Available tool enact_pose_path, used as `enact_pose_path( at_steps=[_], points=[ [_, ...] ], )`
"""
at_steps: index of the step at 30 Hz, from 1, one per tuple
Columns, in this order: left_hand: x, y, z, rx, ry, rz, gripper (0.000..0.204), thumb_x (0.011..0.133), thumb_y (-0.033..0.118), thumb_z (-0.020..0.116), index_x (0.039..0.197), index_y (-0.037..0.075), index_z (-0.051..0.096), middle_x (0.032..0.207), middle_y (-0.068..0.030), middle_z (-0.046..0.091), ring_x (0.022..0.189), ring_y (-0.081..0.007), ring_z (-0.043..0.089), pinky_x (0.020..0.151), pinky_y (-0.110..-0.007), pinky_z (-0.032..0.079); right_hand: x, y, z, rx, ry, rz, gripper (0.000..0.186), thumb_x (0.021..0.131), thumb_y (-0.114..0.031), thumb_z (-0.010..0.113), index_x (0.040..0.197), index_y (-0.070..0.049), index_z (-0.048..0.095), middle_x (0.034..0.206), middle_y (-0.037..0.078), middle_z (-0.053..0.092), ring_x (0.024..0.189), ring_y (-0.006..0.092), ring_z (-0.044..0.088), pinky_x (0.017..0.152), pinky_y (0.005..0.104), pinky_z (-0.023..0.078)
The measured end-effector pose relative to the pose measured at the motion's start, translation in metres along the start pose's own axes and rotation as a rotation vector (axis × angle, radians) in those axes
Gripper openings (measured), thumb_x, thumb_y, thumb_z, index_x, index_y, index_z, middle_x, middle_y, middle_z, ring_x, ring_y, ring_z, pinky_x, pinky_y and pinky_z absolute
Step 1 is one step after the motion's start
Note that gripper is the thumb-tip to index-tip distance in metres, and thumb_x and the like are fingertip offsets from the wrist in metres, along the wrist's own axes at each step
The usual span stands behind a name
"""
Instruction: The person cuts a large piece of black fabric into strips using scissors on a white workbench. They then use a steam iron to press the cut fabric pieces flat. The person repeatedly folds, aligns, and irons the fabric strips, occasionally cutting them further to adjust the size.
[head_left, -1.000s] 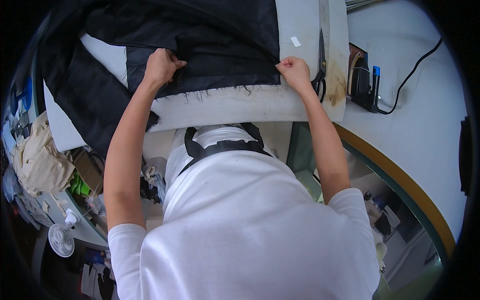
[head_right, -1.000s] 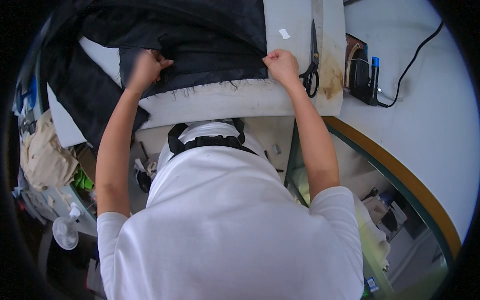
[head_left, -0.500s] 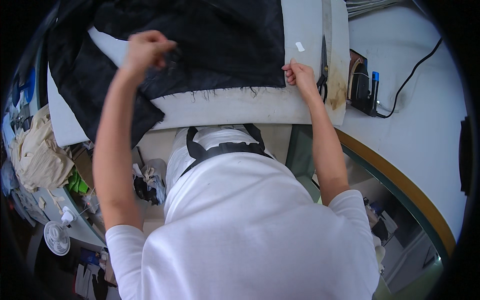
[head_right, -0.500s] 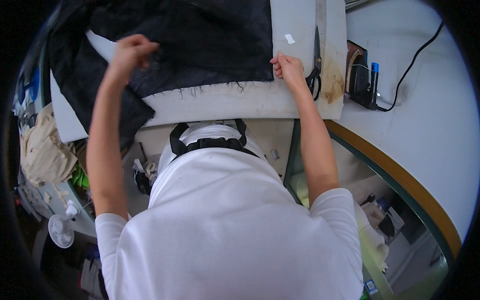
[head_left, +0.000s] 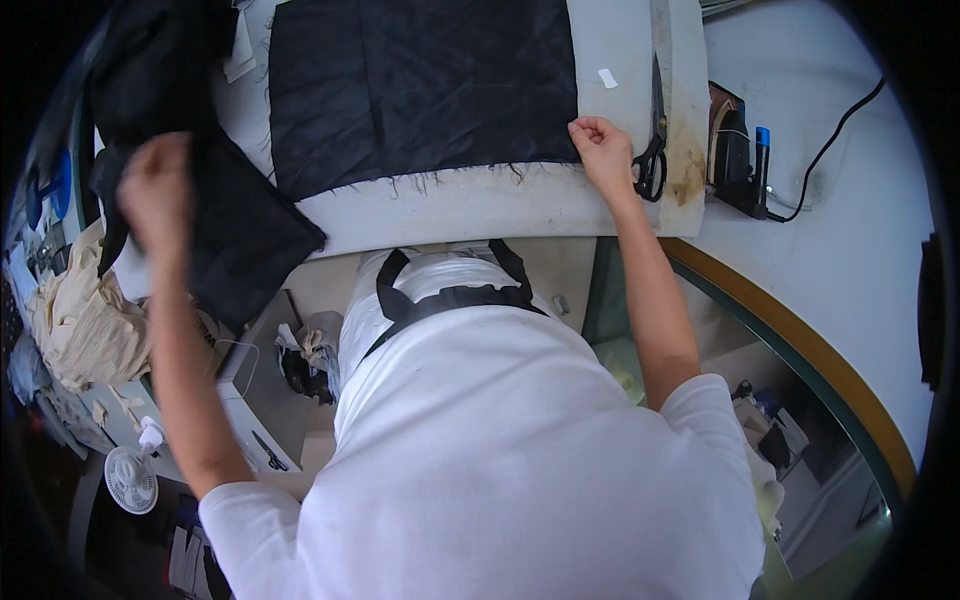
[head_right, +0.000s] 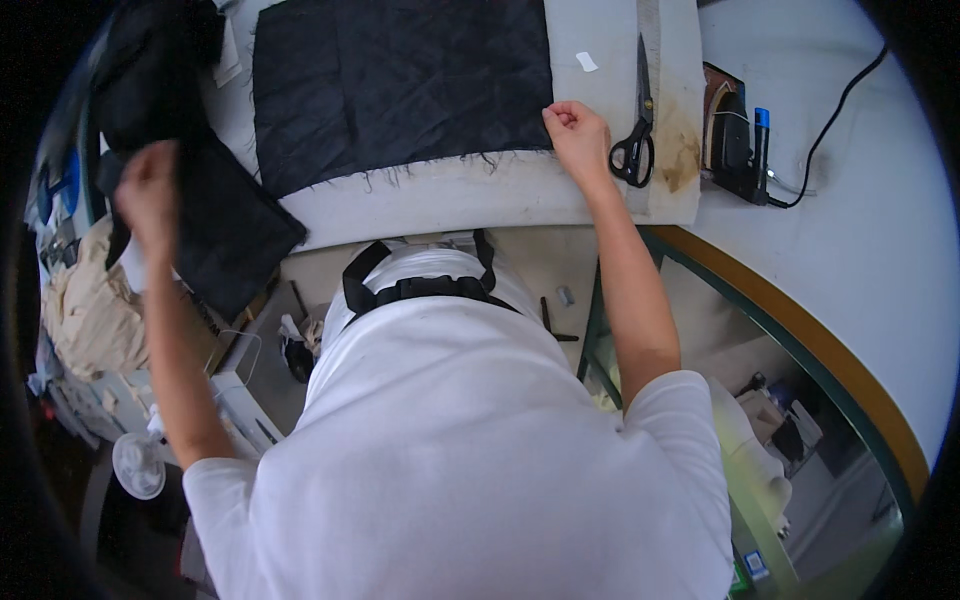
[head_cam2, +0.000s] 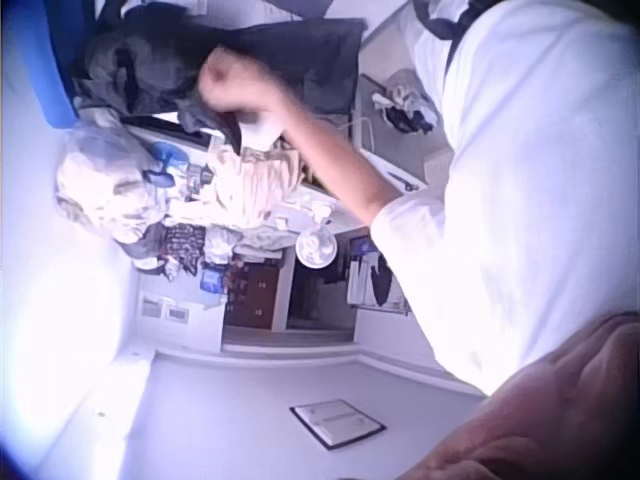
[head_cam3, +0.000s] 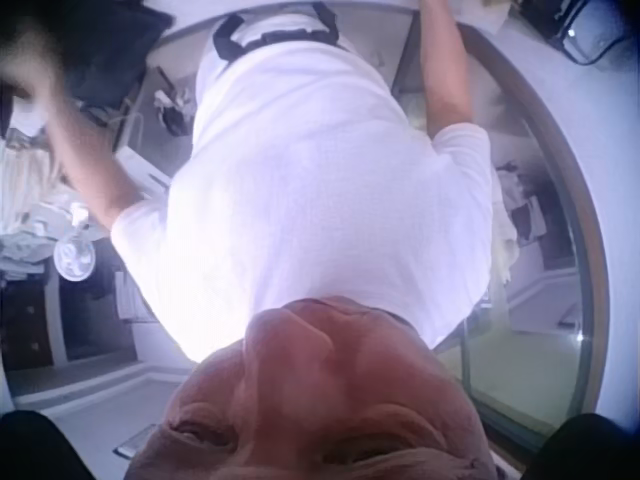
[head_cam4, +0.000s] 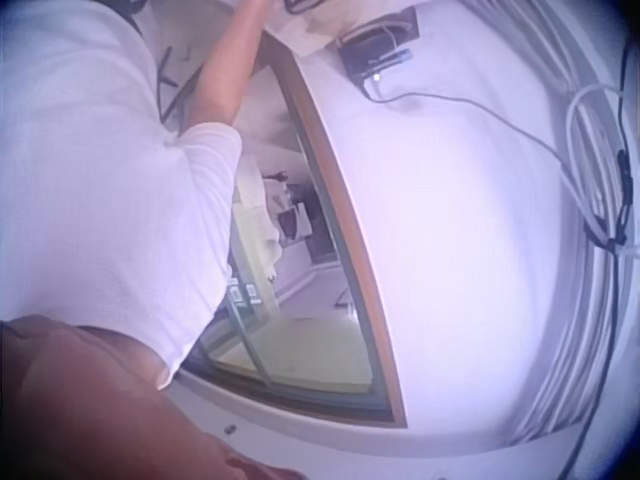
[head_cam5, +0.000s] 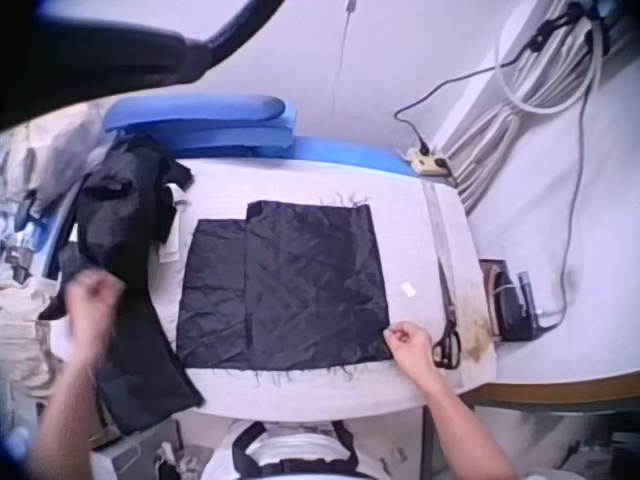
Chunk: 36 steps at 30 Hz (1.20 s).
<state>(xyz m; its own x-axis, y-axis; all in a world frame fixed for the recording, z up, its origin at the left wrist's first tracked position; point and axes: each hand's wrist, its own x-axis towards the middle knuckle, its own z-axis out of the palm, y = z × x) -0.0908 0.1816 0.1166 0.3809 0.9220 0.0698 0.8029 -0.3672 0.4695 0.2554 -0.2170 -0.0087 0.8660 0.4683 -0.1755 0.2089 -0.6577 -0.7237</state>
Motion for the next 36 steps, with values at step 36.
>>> enact_pose_path(
  at_steps=[36],
  points=[
    [-0.084, 0.053, 0.159, -0.313, -0.53, -0.28, 0.022, 0.083, 0.016, 0.074, 0.076, 0.0, 0.062, 0.062, -0.0074, 0.061, 0.055, -0.0175, 0.06, 0.057, -0.033, 0.049, -0.026, -0.074, 0.064, -0.244, 0.135, -0.73, 0.034, 0.085, -0.013, 0.066, 0.116, 0.001, 0.064, 0.127, 0.017, 0.058, 0.121, 0.0356, 0.054, 0.103, 0.0428, 0.044]
  ],
)
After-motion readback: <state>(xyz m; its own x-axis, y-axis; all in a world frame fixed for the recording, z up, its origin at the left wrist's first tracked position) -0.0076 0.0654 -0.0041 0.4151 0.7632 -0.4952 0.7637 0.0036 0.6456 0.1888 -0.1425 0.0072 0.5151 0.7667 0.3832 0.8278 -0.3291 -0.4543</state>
